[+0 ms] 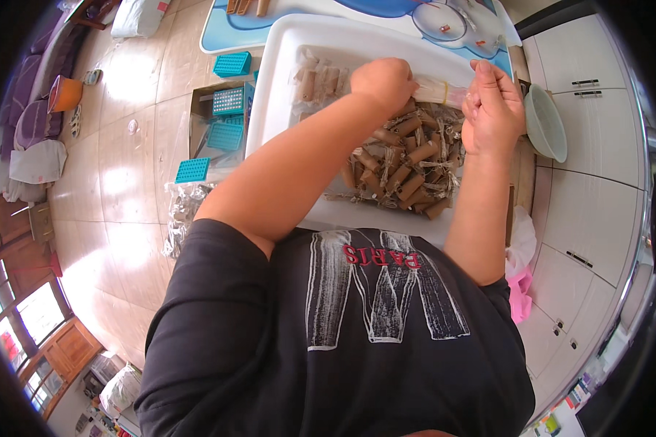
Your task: The person inserts small components into small plastic zip bags by hand, then organizes the filled bags in a plastic tray.
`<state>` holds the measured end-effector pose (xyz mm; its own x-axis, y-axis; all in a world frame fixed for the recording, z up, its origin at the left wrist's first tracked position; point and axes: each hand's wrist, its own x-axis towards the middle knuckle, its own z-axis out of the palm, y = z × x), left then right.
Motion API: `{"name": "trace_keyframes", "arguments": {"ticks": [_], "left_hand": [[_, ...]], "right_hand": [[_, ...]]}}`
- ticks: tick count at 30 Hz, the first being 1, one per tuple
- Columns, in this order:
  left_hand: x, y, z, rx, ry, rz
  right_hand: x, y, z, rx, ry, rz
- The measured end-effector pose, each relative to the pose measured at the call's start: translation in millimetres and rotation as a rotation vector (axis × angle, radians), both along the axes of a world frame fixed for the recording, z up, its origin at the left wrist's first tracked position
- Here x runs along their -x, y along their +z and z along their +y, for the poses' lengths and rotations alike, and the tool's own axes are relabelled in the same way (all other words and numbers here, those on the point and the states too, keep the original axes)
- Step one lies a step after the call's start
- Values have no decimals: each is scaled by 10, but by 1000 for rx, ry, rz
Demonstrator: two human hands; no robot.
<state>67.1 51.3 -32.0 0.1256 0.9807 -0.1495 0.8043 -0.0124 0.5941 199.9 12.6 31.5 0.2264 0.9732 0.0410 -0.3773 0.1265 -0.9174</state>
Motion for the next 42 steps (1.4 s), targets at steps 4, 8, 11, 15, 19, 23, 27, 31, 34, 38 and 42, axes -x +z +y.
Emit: {"name": "trace_keyframes", "arguments": {"ticks": [4, 8, 11, 15, 19, 23, 27, 31, 34, 38, 42], "left_hand": [[285, 258, -7, 51, -143, 104], [443, 231, -236, 132, -365, 414], [479, 72, -369, 133, -403, 488], [472, 119, -336, -102, -233, 274], [432, 16, -183, -341, -233, 258], [422, -74, -163, -215, -331, 390], [513, 154, -269, -306, -337, 297], [707, 466, -341, -211, -294, 186], [801, 582, -386, -233, -229, -37], [840, 604, -412, -252, -116, -397], [820, 586, -420, -251, -84, -581]], "right_hand": [[-4, -3, 7, 5, -4, -7], [12, -18, 12, 12, 6, -17], [42, -10, 17, 11, 30, -22], [39, -35, 18, 23, 52, -46], [69, -19, -1, 38, 49, -73], [66, -33, 8, 41, 46, -59], [24, -6, 13, 41, 13, -70], [-3, -51, 28, 42, 3, -87], [-26, -57, 16, 76, 54, -155], [5, -56, 11, 150, 165, -235], [65, -67, 2, 229, 231, -248]]}}
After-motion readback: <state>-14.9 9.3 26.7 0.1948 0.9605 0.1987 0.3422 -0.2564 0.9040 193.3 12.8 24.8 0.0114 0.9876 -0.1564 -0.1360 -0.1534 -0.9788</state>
